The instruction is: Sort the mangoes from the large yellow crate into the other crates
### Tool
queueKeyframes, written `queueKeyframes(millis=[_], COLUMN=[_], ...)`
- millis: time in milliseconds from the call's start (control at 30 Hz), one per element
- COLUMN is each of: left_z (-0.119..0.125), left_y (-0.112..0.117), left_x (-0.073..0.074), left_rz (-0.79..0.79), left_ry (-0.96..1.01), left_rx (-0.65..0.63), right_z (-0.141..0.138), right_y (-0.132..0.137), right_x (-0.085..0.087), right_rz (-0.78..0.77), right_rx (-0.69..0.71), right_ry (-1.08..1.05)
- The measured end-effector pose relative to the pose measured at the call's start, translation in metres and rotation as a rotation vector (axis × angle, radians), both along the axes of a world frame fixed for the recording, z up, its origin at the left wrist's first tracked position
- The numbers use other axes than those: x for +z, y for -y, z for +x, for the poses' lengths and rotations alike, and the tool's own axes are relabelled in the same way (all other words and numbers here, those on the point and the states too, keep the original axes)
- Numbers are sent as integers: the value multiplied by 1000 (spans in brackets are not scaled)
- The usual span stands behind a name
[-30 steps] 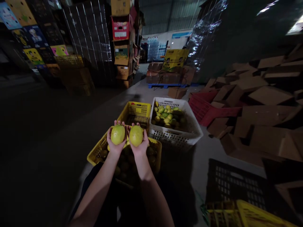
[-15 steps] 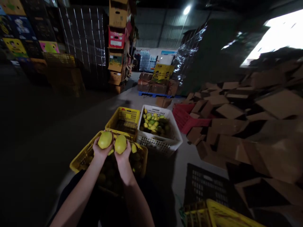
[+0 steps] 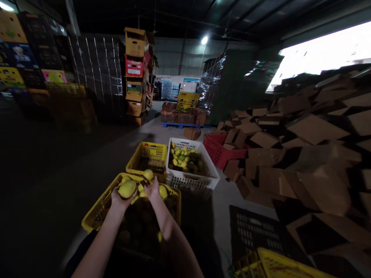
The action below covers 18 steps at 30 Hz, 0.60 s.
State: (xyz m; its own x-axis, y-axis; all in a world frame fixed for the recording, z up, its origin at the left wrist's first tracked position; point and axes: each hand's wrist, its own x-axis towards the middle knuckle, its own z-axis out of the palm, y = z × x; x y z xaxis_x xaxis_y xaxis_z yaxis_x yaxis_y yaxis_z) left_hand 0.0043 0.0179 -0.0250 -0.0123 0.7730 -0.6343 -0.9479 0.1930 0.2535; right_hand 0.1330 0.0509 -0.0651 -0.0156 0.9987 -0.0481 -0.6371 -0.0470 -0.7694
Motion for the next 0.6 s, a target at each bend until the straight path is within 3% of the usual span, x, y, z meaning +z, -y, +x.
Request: queueKeyframes(millis=[100, 267, 367, 500, 600], left_z=[-4, -2, 9, 35, 58], left_y=[-1, -1, 0, 3, 14], left_x=[-1, -5, -12, -34, -56], left_rz=[-4, -33, -34, -100, -125], left_ry=[-11, -59, -70, -100, -125], left_rx=[15, 29, 38, -137, -284], right_z=[11, 11, 18, 40, 51], right_y=[-13, 22, 35, 37, 43], right_x=[10, 14, 24, 43, 51], right_rz=[-119, -218, -205, -190, -196], right_rx=[22, 127, 73, -92, -127], right_ry=[8, 33, -4, -78, -114])
